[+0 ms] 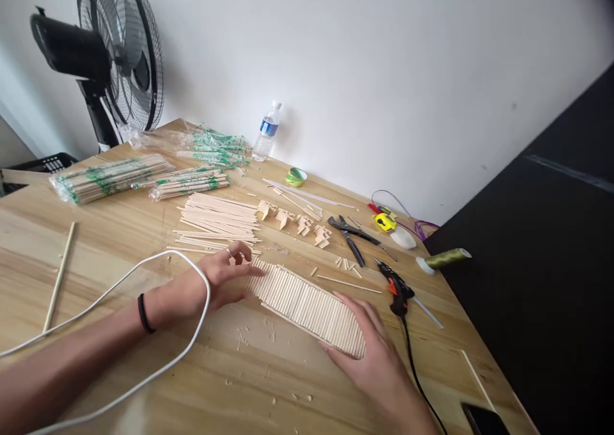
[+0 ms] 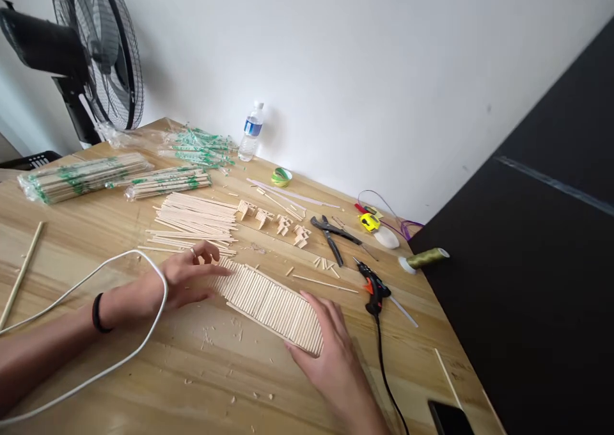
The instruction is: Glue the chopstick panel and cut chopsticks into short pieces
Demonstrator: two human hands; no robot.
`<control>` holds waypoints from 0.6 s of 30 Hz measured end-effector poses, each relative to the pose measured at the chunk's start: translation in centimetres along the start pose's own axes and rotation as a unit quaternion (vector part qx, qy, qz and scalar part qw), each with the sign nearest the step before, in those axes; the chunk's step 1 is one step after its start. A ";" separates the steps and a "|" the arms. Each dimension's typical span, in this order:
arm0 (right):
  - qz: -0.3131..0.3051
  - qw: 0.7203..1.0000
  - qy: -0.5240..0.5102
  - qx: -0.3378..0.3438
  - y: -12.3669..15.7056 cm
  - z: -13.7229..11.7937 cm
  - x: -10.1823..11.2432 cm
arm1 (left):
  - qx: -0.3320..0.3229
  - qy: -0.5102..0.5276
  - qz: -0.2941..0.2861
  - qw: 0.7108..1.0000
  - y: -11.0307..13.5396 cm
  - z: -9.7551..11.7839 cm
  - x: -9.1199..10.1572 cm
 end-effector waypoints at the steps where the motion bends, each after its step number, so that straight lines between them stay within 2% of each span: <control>1: -0.001 1.000 0.004 0.013 -0.6 0.2 0.0 | -0.002 -0.026 0.002 1.000 0.1 -0.1 -0.1; 4: 0.012 0.999 0.016 0.034 -2.1 0.6 0.0 | -0.022 -0.089 0.007 0.996 0.2 -0.5 -0.2; 9: 0.045 0.997 0.047 0.052 -2.7 -0.2 -0.3 | -0.033 -0.136 0.063 0.988 0.1 -1.1 -0.9; 15: 0.051 0.997 0.056 0.032 -1.5 -0.8 -0.4 | -0.002 -0.133 0.031 0.991 0.1 0.2 -1.3; 18: 0.041 0.997 0.058 0.039 -1.0 -0.8 -0.3 | -0.004 -0.138 0.033 0.990 -0.1 0.8 -1.3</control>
Point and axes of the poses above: each hand's wrist, its own y-axis away from the middle knuckle, its own x-axis out of the back of the hand, z = x × y, the point moved 1 cm from there along -y, towards the middle knuckle, and after that the axes turned 9 degrees about -x, right-handed, at the moved point
